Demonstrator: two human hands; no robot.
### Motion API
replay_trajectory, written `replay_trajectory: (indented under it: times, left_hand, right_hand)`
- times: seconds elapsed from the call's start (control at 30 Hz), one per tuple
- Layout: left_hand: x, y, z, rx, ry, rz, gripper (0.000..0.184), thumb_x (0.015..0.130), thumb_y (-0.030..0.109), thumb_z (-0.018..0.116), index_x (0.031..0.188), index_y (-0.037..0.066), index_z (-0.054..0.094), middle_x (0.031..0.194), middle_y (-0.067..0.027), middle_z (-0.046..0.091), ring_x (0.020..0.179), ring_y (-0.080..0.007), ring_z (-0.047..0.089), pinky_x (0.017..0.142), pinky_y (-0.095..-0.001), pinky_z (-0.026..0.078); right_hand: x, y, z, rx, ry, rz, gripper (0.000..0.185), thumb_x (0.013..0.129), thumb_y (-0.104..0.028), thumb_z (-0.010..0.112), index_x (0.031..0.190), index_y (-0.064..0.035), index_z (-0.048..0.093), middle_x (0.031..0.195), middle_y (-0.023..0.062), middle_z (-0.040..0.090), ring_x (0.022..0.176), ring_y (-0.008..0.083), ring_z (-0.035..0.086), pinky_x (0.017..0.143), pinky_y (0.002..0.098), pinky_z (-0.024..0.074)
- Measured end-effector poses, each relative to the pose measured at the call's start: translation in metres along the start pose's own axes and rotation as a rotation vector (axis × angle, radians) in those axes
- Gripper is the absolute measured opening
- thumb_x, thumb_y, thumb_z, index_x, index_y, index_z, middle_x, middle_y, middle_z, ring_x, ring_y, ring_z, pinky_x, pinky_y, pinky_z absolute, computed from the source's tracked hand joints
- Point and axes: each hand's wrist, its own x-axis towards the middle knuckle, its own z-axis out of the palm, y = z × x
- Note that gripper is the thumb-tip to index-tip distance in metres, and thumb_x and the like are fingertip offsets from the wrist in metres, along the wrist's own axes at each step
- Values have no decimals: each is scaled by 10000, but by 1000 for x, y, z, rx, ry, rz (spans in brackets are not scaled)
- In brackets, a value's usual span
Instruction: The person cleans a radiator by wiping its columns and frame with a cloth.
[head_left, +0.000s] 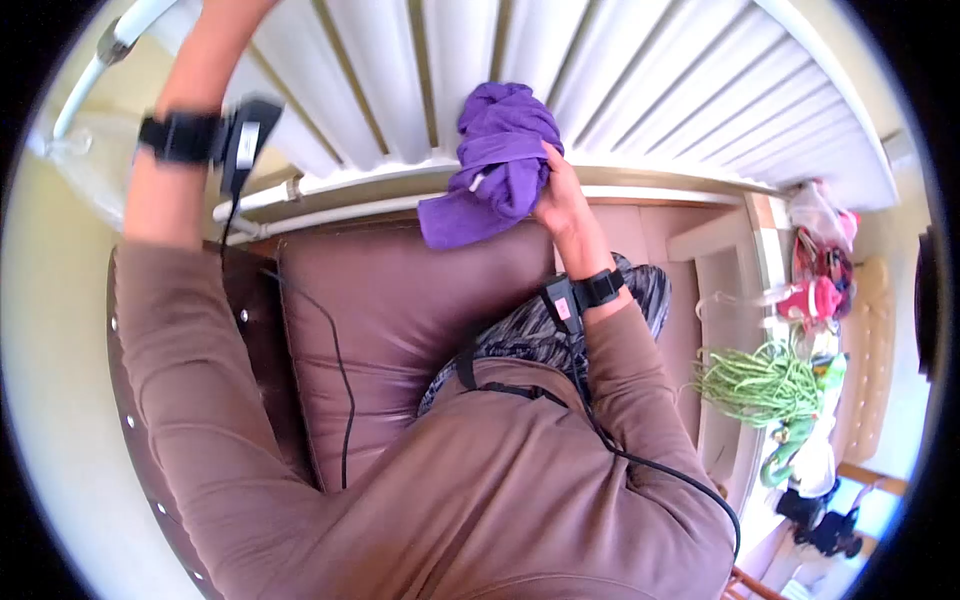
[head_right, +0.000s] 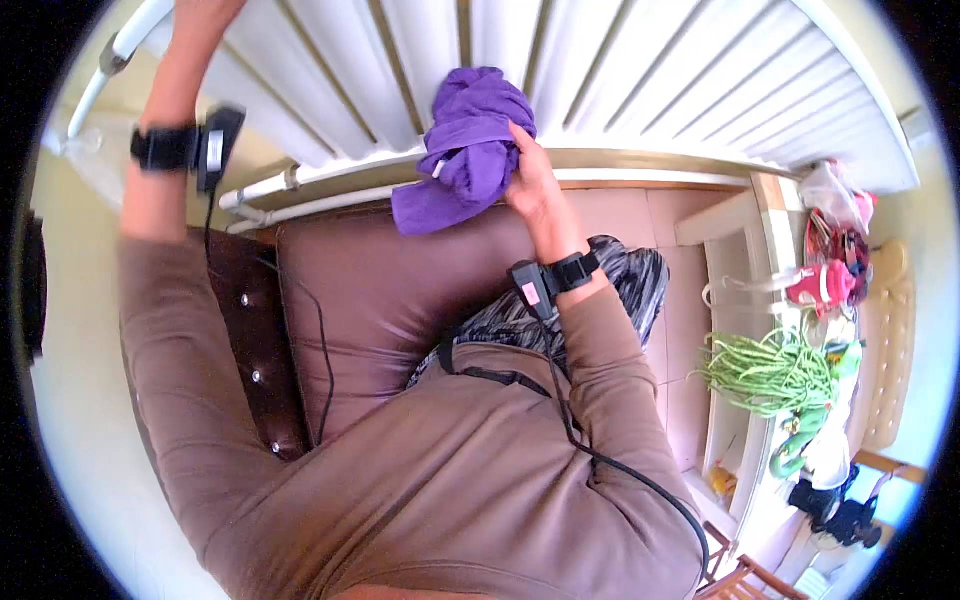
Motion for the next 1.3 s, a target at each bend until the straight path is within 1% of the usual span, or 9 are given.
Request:
replay_trajectory:
  times: [0.1, 0.17, 0.3, 0.57, 0.7, 0.8, 0.97, 1.1, 1.3]
  left_hand:
    - [-33, 74, -73, -356, -371, -374, 490, 876, 316, 615, 1299, 92, 511, 1299, -185, 534, 1267, -323, 449, 1097, -423, 286]
    - [-57, 128, -100, -677, -346, -409, 407, 843, 114, 659, 1236, 59, 567, 1229, -108, 598, 1167, -272, 542, 986, -360, 412]
    - [-129, 190, -120, -974, -692, -911, 590, 878, 312, 653, 1365, 58, 439, 1399, -169, 447, 1289, -308, 439, 1066, -387, 342]
    - [-211, 214, -128, -1963, -692, -1851, 666, 877, 304, 676, 1383, -3, 372, 1337, -144, 493, 1196, -248, 524, 999, -378, 455]
    - [-193, 219, -142, -2072, -172, -1945, 526, 948, 294, 554, 1360, 1, 410, 1312, -139, 523, 1196, -243, 528, 1027, -401, 438]
    - [-204, 194, -138, -2199, 315, -1821, 544, 973, 360, 496, 1381, 18, 386, 1352, -107, 483, 1232, -233, 487, 1054, -381, 404]
    - [-216, 90, -123, -1488, 184, -1423, 581, 905, 393, 595, 1348, 46, 451, 1336, -107, 505, 1219, -251, 498, 1039, -403, 394]
    - [-166, 2, -82, -171, -249, -868, 589, 873, 397, 638, 1325, 51, 485, 1318, -120, 528, 1215, -292, 499, 1046, -426, 370]
    - [-177, -19, -4, -144, -245, -889, 509, 870, 366, 630, 1264, 53, 553, 1280, -147, 561, 1207, -336, 498, 1053, -444, 347]
  right_hand:
    - [-17, -10, -1, 90, -141, -50, 411, 989, -281, 450, 1268, 17, 500, 1237, 156, 590, 1111, 261, 591, 986, 400, 469]
    - [-26, -10, 6, 118, -238, -55, 420, 991, -293, 452, 1272, 15, 497, 1242, 155, 586, 1122, 260, 585, 991, 401, 465]
    - [-38, -3, 30, 81, -193, -65, 411, 971, -269, 509, 1273, 9, 496, 1220, 135, 598, 1107, 249, 588, 989, 370, 452]
    - [-77, 10, 85, -898, -544, -283, 606, 859, -256, 673, 1365, -18, 440, 1320, 124, 522, 1207, 206, 498, 1017, 326, 388]
    - [-98, -28, 123, -1574, -701, -555, 531, 833, -323, 692, 1284, -87, 541, 1258, 160, 582, 1172, 308, 562, 979, 386, 449]
    - [-94, -75, 140, -1603, -427, -904, 392, 826, -244, 710, 1188, -117, 631, 1225, 114, 622, 1171, 267, 578, 958, 364, 471]
    - [-57, -178, 169, -1507, 33, -2022, 302, 912, -190, 613, 1197, -92, 632, 1258, 70, 613, 1207, 226, 540, 1025, 365, 401]
    - [-22, -218, 181, -1667, 157, -1902, 277, 962, -286, 524, 1160, -140, 649, 1176, 66, 639, 1129, 247, 558, 987, 352, 409]
    - [17, -226, 164, -1814, 222, -2079, 284, 976, -298, 486, 1188, -166, 621, 1156, 48, 626, 1102, 244, 538, 999, 358, 378]
